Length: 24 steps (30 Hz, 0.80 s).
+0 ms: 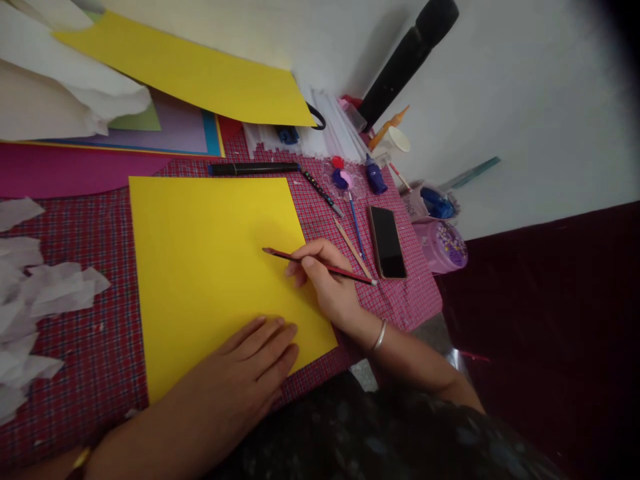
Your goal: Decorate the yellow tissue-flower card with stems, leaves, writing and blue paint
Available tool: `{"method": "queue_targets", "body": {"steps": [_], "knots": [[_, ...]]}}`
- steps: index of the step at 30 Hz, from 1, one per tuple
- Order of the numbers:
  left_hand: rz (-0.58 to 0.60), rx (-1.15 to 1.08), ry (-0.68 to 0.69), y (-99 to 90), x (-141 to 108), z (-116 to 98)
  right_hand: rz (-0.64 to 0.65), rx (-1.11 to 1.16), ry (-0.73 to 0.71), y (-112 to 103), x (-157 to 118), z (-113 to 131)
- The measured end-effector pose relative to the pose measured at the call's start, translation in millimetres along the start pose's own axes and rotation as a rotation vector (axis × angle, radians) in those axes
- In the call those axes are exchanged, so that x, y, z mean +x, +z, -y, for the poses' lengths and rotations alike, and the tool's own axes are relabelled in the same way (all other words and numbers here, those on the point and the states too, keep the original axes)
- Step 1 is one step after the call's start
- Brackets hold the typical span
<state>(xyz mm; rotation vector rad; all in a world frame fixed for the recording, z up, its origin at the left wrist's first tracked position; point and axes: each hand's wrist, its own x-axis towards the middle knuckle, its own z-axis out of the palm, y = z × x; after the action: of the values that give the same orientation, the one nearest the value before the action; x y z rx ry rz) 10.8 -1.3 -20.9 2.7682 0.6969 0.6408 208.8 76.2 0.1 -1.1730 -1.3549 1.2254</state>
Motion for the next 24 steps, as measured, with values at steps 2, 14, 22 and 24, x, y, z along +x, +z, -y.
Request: {"method": "queue_targets", "body": {"steps": [2,14,22,24], "knots": [[0.0,0.011,-0.007,0.7,0.5,-0.7,0.04,0.033,-0.013,1.7,-6.2,4.9],[0.023,-0.013,0.013,0.5,1.1,2.4,0.038,-0.147,0.022,2.3,-1.3,-2.3],[0.024,-0.02,0.005,0.3,1.1,1.6,0.093,-0.208,0.001,-0.1,5.7,-4.3],[0.012,-0.029,-0.005,1.9,0.1,0.9,0.096,-0.218,-0.02,1.4,5.0,-5.6]]}}
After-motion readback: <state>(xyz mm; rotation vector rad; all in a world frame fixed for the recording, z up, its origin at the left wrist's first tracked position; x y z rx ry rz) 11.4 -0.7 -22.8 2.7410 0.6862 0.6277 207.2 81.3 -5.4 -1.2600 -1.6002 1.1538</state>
